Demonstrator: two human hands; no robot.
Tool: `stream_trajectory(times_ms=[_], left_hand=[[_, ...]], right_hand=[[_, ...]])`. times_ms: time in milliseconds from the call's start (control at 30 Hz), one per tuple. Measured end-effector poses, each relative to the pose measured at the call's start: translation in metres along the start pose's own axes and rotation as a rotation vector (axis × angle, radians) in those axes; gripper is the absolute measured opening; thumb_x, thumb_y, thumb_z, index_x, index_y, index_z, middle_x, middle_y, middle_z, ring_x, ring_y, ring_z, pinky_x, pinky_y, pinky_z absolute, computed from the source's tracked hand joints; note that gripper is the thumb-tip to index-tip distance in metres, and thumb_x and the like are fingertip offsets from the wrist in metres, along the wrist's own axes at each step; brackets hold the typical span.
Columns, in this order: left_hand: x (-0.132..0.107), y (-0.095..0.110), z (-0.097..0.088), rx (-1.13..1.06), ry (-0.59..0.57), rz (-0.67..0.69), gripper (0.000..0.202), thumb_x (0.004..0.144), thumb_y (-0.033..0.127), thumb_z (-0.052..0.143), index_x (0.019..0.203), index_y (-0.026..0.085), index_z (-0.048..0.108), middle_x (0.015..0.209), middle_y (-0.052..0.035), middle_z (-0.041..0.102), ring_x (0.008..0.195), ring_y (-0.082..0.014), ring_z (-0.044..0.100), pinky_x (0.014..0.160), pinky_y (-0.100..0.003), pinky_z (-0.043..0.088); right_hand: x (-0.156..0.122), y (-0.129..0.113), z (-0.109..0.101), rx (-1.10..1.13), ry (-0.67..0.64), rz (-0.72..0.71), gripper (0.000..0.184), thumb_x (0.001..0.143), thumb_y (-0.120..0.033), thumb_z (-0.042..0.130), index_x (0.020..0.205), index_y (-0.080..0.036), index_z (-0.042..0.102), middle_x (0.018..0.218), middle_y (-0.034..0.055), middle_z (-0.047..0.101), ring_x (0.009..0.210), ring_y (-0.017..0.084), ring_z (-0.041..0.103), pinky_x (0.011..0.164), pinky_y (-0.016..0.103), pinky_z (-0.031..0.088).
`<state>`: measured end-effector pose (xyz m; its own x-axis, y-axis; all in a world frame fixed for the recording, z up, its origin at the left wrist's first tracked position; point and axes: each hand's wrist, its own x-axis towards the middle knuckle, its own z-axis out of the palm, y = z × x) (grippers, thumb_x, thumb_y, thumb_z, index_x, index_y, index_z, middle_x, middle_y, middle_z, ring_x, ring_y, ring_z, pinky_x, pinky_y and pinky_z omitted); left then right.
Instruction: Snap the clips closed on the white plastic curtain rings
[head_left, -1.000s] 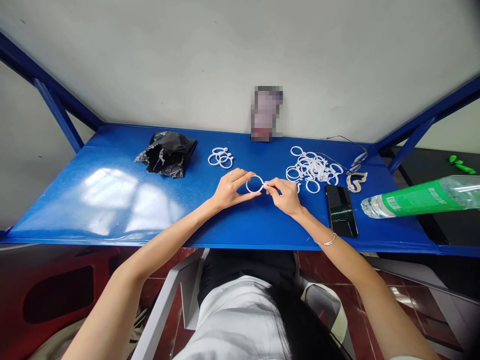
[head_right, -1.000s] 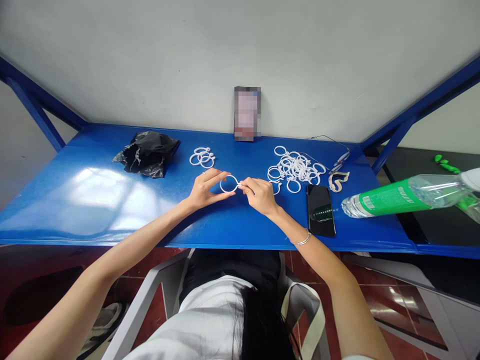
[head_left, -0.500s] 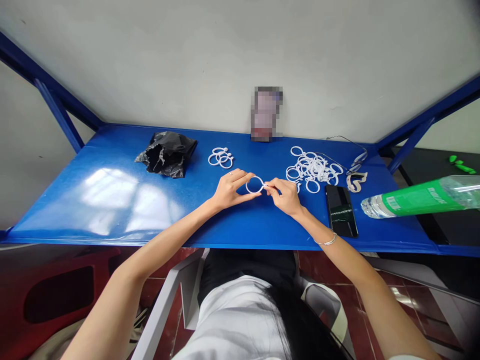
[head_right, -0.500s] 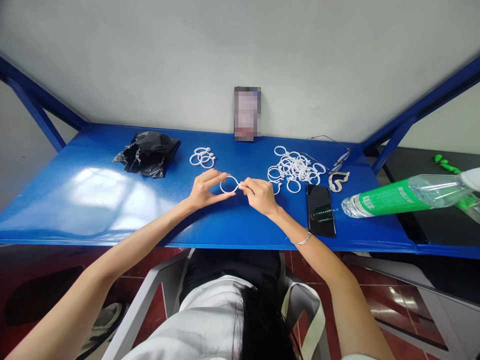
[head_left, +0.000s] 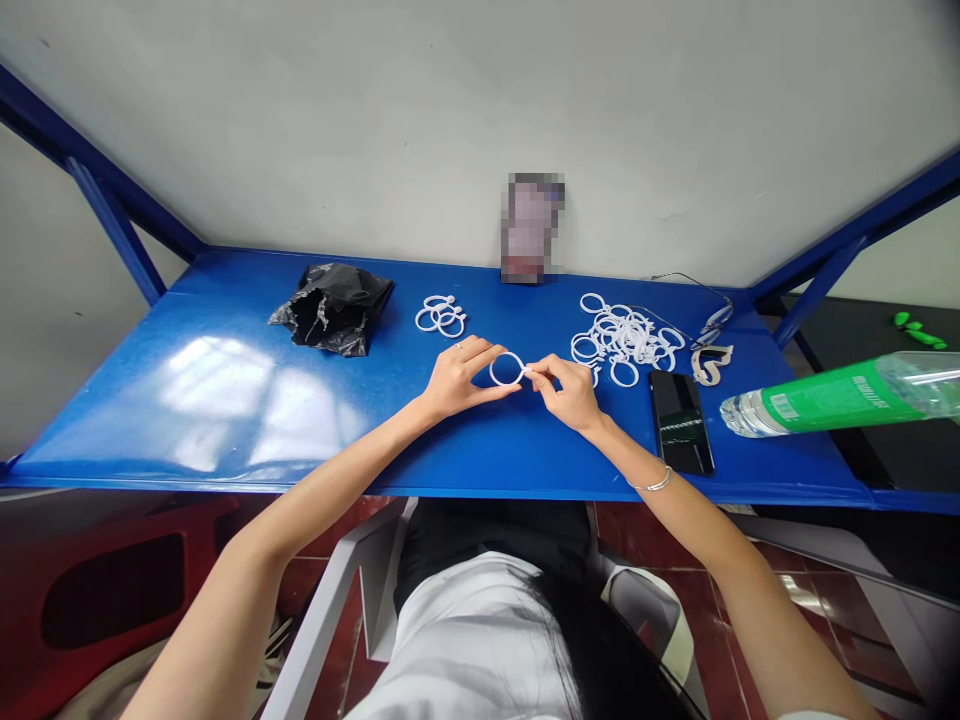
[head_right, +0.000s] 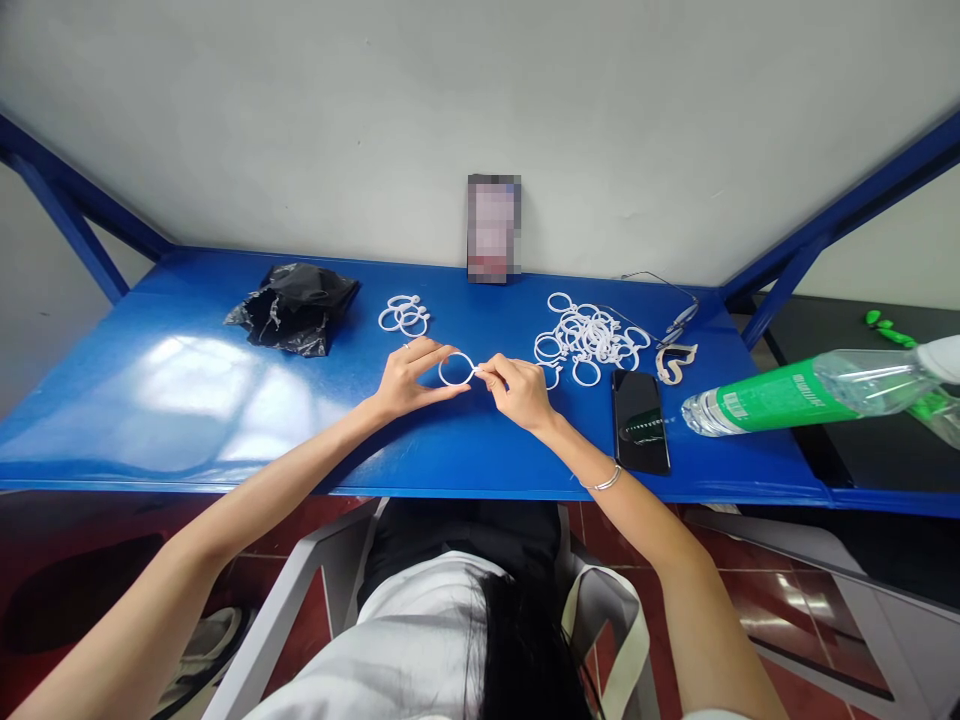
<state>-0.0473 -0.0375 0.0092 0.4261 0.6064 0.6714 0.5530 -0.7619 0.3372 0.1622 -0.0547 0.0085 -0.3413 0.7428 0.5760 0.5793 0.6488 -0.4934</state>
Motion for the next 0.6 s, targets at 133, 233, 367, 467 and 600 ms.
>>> stream_trajectory(times_ms=[133, 233, 367, 467, 600], left_hand=[[0.001, -0.001, 0.0, 0.017, -0.023, -0.025, 0.044, 0.084, 0.056, 0.061, 0.103, 0.017, 0.065, 0.092, -0.0081, 0.068, 0.082, -0.0183, 0.063, 0.073, -0.03, 0.052], [0.001, -0.003, 0.0, 0.028, -0.022, -0.023, 0.044, 0.084, 0.054, 0.063, 0.106, 0.016, 0.063, 0.098, -0.0096, 0.067, 0.087, -0.0199, 0.063, 0.076, -0.031, 0.052], [-0.001, -0.006, 0.003, 0.062, -0.047, -0.038, 0.046, 0.084, 0.055, 0.062, 0.11, 0.016, 0.063, 0.101, -0.0101, 0.065, 0.09, -0.0207, 0.062, 0.078, -0.032, 0.051], [-0.001, -0.01, 0.005, 0.116, -0.065, -0.067, 0.046, 0.084, 0.055, 0.061, 0.111, 0.017, 0.063, 0.103, -0.0103, 0.064, 0.093, -0.0219, 0.061, 0.08, -0.033, 0.05], [0.001, -0.027, 0.0, 0.241, -0.008, -0.179, 0.043, 0.084, 0.052, 0.062, 0.111, 0.018, 0.063, 0.106, -0.0124, 0.062, 0.1, -0.0266, 0.058, 0.085, -0.038, 0.048]], right_hand=[[0.0, 0.002, 0.001, -0.011, -0.002, 0.012, 0.02, 0.095, -0.036, 0.053, 0.086, -0.022, 0.064, 0.065, 0.0004, 0.069, 0.057, 0.015, 0.064, 0.057, 0.027, 0.049], [0.001, 0.002, 0.0, -0.034, 0.023, 0.007, 0.019, 0.094, -0.036, 0.054, 0.087, -0.022, 0.065, 0.064, -0.0001, 0.068, 0.055, 0.014, 0.063, 0.057, 0.026, 0.049], [0.002, 0.001, 0.001, -0.055, 0.03, 0.036, 0.018, 0.093, -0.036, 0.056, 0.09, -0.022, 0.066, 0.065, -0.0007, 0.068, 0.056, 0.013, 0.062, 0.057, 0.025, 0.049], [0.002, 0.002, 0.001, -0.073, 0.016, 0.071, 0.016, 0.094, -0.034, 0.055, 0.094, -0.022, 0.066, 0.066, -0.0007, 0.068, 0.058, 0.014, 0.063, 0.058, 0.026, 0.048], [0.008, 0.009, -0.005, -0.203, 0.05, 0.101, 0.014, 0.093, -0.026, 0.052, 0.099, -0.022, 0.064, 0.074, 0.002, 0.069, 0.068, 0.018, 0.064, 0.065, 0.03, 0.049]])
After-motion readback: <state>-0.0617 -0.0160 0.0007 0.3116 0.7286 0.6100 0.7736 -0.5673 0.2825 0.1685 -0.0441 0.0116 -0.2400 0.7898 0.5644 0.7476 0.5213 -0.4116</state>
